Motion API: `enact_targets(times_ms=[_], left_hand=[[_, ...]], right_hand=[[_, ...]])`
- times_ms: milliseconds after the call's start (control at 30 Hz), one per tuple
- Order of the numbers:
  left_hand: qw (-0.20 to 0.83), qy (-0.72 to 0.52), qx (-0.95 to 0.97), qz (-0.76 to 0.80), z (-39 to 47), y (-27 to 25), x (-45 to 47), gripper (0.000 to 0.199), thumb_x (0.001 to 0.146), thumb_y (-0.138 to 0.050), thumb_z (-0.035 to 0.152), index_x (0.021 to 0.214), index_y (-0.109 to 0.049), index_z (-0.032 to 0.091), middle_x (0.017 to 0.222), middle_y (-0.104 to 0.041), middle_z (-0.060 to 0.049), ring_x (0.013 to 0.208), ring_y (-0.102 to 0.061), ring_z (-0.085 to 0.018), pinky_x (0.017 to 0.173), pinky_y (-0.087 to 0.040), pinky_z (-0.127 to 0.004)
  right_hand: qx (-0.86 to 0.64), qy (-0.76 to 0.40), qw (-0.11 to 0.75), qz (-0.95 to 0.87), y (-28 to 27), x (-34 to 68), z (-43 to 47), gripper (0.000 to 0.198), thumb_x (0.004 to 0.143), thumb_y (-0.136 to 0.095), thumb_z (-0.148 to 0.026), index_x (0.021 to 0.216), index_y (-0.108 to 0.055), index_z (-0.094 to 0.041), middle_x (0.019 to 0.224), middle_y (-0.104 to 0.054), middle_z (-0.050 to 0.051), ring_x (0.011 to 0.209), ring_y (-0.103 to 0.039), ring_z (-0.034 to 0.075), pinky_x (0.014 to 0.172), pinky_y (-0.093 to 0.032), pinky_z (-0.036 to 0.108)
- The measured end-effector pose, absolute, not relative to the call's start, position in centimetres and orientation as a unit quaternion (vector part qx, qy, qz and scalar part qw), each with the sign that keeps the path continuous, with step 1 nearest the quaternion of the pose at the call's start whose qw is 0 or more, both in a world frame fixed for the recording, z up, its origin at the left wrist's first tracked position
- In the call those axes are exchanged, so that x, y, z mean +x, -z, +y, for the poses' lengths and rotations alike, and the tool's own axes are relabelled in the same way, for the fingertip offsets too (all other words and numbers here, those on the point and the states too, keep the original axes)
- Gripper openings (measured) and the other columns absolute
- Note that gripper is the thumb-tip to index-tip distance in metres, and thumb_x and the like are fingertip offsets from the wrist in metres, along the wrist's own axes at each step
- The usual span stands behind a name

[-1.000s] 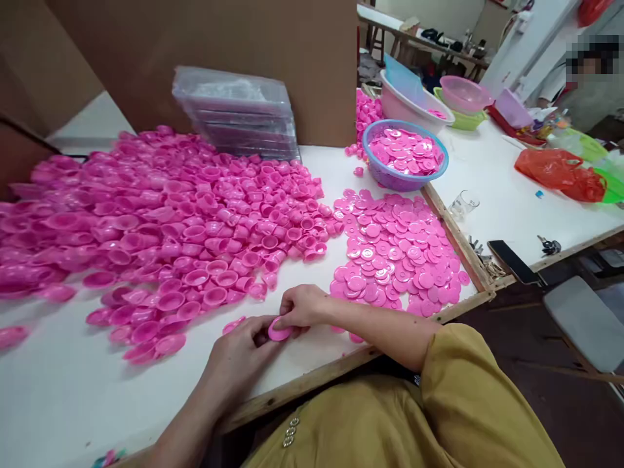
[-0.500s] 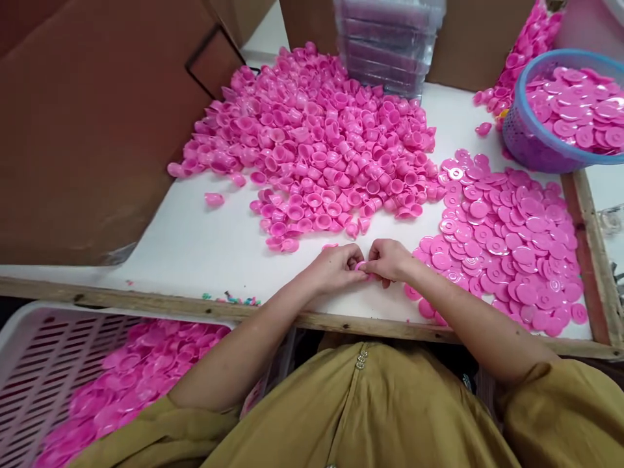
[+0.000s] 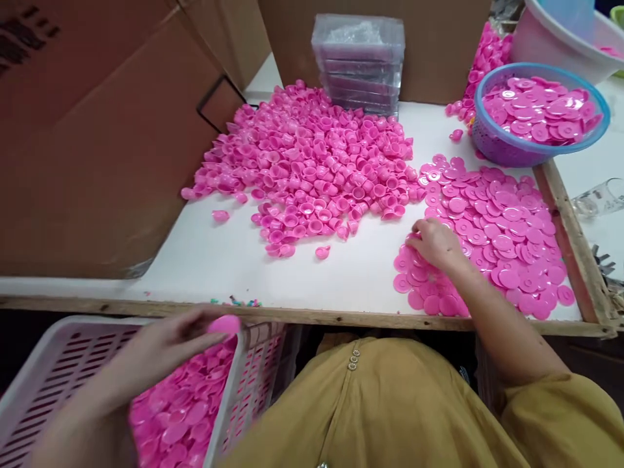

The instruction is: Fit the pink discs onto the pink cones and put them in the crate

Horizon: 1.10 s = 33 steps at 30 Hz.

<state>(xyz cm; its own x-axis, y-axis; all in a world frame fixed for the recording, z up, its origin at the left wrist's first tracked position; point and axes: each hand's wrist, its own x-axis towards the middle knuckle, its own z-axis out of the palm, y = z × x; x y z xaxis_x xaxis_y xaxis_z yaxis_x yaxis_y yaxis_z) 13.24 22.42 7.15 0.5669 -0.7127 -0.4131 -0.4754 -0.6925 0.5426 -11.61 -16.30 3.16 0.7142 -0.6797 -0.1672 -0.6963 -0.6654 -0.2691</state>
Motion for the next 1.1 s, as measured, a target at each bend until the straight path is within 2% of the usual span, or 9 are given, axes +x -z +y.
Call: enact_targets(times_ms=[133, 267, 400, 567, 700, 800, 900, 967, 1100], left_hand=[[0.054, 0.235, 0.937, -0.254, 29.3, -7.8, 15.5, 0.051, 0.060, -0.064, 0.069, 0.091, -0.072, 0.028, 0.086, -0.073, 0.000, 0.079, -0.065, -0.028, 0.075, -0.052, -0.041], [0.188, 0.133, 0.927, -0.296, 22.4, -5.2, 12.9, 0.047, 0.078, -0.056, 0.056, 0.104, -0.070, 0.020, 0.095, -0.068, -0.006, 0.083, -0.064, -0.022, 0.081, -0.052, -0.036], [0.296, 0.138, 0.852, -0.408, 11.2, -1.6, 10.1, 0.040, 0.080, -0.062, 0.032, 0.118, -0.065, 0.020, 0.107, -0.064, -0.007, 0.085, -0.062, -0.017, 0.082, -0.051, -0.031], [0.303, 0.143, 0.805, -0.490, 5.8, 0.5, 9.0, 0.016, 0.079, -0.061, 0.020, 0.091, -0.072, 0.018, 0.089, -0.064, -0.005, 0.084, -0.060, -0.018, 0.078, -0.047, -0.030], [0.309, 0.186, 0.766, -0.532, 5.7, 0.7, 7.5, 0.018, 0.081, -0.061, 0.024, 0.094, -0.073, 0.018, 0.083, -0.062, -0.003, 0.075, -0.058, -0.015, 0.070, -0.045, -0.026], [0.288, 0.181, 0.767, -0.544, 5.4, 0.7, 6.5, 0.019, 0.079, -0.065, 0.025, 0.095, -0.073, 0.019, 0.085, -0.064, -0.004, 0.082, -0.059, -0.017, 0.074, -0.045, -0.028], [0.275, 0.182, 0.774, -0.540, 5.0, 0.7, 6.3, 0.018, 0.079, -0.066, 0.028, 0.094, -0.072, 0.021, 0.085, -0.065, -0.003, 0.084, -0.058, -0.019, 0.075, -0.044, -0.029], [0.271, 0.188, 0.775, -0.539, 4.9, 0.6, 6.4, 0.018, 0.080, -0.066, 0.032, 0.093, -0.072, 0.021, 0.084, -0.066, -0.003, 0.082, -0.058, -0.019, 0.073, -0.043, -0.029], [0.269, 0.193, 0.783, -0.527, 4.8, 0.6, 6.7, 0.023, 0.079, -0.067, 0.041, 0.083, -0.070, 0.018, 0.080, -0.065, -0.004, 0.077, -0.058, -0.018, 0.068, -0.042, -0.028]], right_hand=[[-0.929, -0.047, 0.120, 0.346, -2.5, -12.9, -18.3, 0.027, 0.080, -0.067, -0.041, 0.097, -0.068, -0.020, 0.097, -0.064, 0.009, 0.076, -0.061, 0.021, 0.057, -0.040, 0.029], [-0.937, -0.043, 0.133, 0.321, -2.5, -12.9, -18.7, 0.024, 0.075, -0.071, -0.040, 0.086, -0.064, -0.020, 0.090, -0.064, 0.006, 0.071, -0.059, 0.018, 0.055, -0.038, 0.027], [-0.932, -0.070, 0.145, 0.324, -3.4, -12.9, -18.6, 0.019, 0.075, -0.068, -0.039, 0.079, -0.061, -0.022, 0.073, -0.065, 0.000, 0.061, -0.057, 0.016, 0.051, -0.034, 0.026], [-0.921, -0.083, 0.161, 0.347, -4.4, -12.7, -18.0, 0.014, 0.075, -0.067, -0.032, 0.087, -0.068, -0.025, 0.079, -0.071, -0.001, 0.066, -0.060, 0.016, 0.051, -0.034, 0.025], [-0.915, -0.072, 0.164, 0.362, -5.5, -11.5, -16.6, 0.008, 0.075, -0.068, -0.032, 0.076, -0.069, -0.024, 0.070, -0.068, 0.001, 0.059, -0.056, 0.016, 0.049, -0.031, 0.026], [-0.897, -0.028, 0.267, 0.351, -6.0, -9.8, -14.4, 0.014, 0.075, -0.070, -0.035, 0.073, -0.066, -0.022, 0.061, -0.062, 0.000, 0.052, -0.051, 0.013, 0.047, -0.031, 0.025], [-0.813, -0.013, 0.478, 0.331, -5.1, -7.7, -11.5, 0.024, 0.073, -0.074, -0.039, 0.072, -0.062, -0.019, 0.057, -0.058, -0.002, 0.047, -0.050, 0.010, 0.044, -0.035, 0.023], [-0.746, -0.032, 0.576, 0.333, -3.9, -6.3, -9.7, 0.025, 0.072, -0.076, -0.036, 0.072, -0.059, -0.017, 0.054, -0.057, -0.003, 0.045, -0.051, 0.009, 0.043, -0.038, 0.022], [-0.720, -0.066, 0.590, 0.360, -2.2, -4.5, -8.1, 0.021, 0.075, -0.074, -0.022, 0.070, -0.054, -0.017, 0.050, -0.056, -0.004, 0.041, -0.054, 0.008, 0.038, -0.038, 0.017]])
